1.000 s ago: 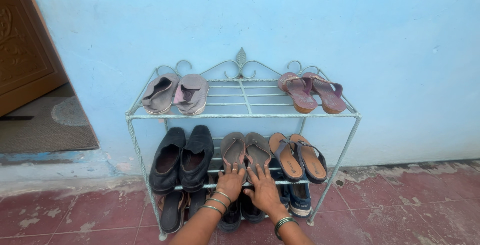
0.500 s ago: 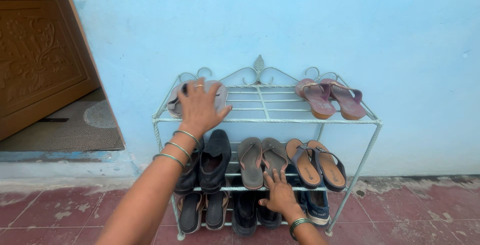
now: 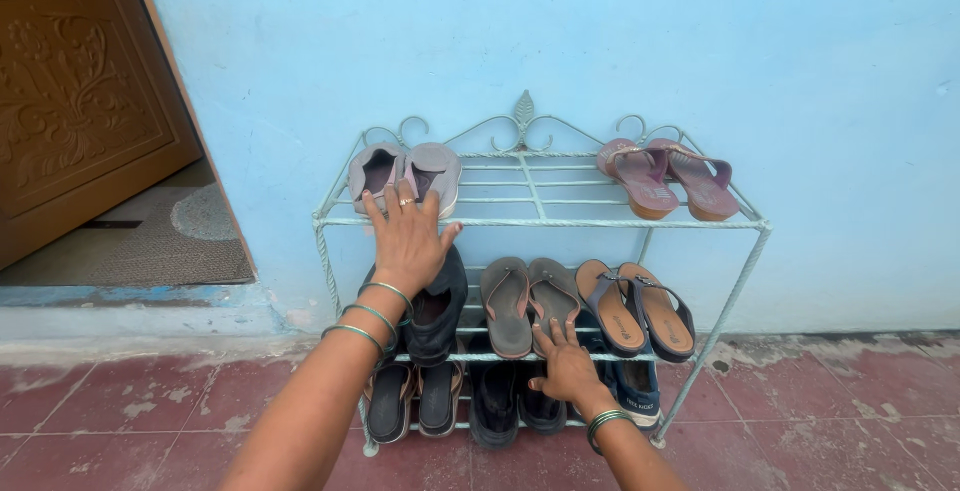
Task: The person rearranges multiple pairs of shoes on a two-tier metal shoe rack. They pick up shoes from the lower and upper shelves, reposition them, and place them back in an organized manner. The task involves handling flip-flops, sandals, and closed shoes.
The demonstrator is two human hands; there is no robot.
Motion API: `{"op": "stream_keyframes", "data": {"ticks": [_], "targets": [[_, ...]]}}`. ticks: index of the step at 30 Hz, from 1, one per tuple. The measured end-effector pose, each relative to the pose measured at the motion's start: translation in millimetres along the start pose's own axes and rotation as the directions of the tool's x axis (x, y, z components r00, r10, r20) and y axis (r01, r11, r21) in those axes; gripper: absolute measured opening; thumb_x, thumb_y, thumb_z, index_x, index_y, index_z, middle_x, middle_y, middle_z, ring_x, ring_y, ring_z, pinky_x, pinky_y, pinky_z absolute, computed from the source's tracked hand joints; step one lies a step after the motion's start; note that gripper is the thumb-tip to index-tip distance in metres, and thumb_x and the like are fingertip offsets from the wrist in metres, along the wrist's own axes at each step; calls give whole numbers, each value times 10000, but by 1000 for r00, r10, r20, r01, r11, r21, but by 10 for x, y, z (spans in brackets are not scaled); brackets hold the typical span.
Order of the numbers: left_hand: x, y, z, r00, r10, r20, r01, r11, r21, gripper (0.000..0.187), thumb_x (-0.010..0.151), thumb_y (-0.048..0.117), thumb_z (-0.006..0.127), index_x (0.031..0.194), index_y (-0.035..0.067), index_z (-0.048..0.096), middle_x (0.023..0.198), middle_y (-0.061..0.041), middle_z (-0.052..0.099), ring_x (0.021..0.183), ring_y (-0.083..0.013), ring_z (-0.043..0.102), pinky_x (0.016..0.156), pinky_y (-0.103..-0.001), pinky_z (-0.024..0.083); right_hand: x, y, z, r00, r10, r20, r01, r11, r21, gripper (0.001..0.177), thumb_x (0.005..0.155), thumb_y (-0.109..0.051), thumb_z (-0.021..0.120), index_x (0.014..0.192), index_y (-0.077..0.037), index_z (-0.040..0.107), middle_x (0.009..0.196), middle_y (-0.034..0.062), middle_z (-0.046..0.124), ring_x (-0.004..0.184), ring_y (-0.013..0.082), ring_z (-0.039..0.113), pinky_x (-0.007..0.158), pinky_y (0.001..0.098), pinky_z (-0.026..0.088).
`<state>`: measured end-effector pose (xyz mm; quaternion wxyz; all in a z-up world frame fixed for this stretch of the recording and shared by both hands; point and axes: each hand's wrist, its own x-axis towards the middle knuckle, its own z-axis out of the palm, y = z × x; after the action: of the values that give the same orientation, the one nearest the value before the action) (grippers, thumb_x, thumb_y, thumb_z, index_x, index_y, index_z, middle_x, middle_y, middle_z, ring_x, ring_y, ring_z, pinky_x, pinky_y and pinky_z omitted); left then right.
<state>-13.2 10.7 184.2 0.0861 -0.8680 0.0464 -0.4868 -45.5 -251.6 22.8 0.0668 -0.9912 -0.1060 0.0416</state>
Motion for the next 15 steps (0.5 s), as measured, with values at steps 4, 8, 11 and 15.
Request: {"op": "stream_keyframes", "data": {"ticks": [4,8,11,15], "targets": [[98,-32,-134,965,30,260,-30,1000,-3,623,817,543,707,1244,100,611,1255,-212,608,1238,-429,526,1063,-739,251,-92,0,-252,982,-5,-191,36,987,159,627,844,-404,819,1360,-156,563,1307,151,584,1227,344,529,1012,446,479],[464,39,-47,846,4,534,-27,999,35,595,752,473,796,1201,103,671,1196,-112,672,1129,-347,649,993,-673,457,-256,67,-819,345,-178,-922,404,914,-25,105,880,-188,766,820,-103,751,717,75,718,658,276,681,705,415,522],[609,120,86,806,139,576,-270,951,148,445,792,473,772,1005,82,786,989,-118,755,876,-331,746,754,-542,605,-170,342,-1484,78,-168,-983,313,940,-136,167,901,-118,746,751,-80,682,694,79,640,645,267,567,671,409,417],[604,53,179,860,187,474,-268,957,109,437,749,512,783,869,91,782,835,-83,738,752,-292,736,613,-490,627,157,885,-2187,245,-71,-967,62,996,-58,143,964,-240,700,1028,-114,721,973,89,696,947,296,612,865,482,442]]}}
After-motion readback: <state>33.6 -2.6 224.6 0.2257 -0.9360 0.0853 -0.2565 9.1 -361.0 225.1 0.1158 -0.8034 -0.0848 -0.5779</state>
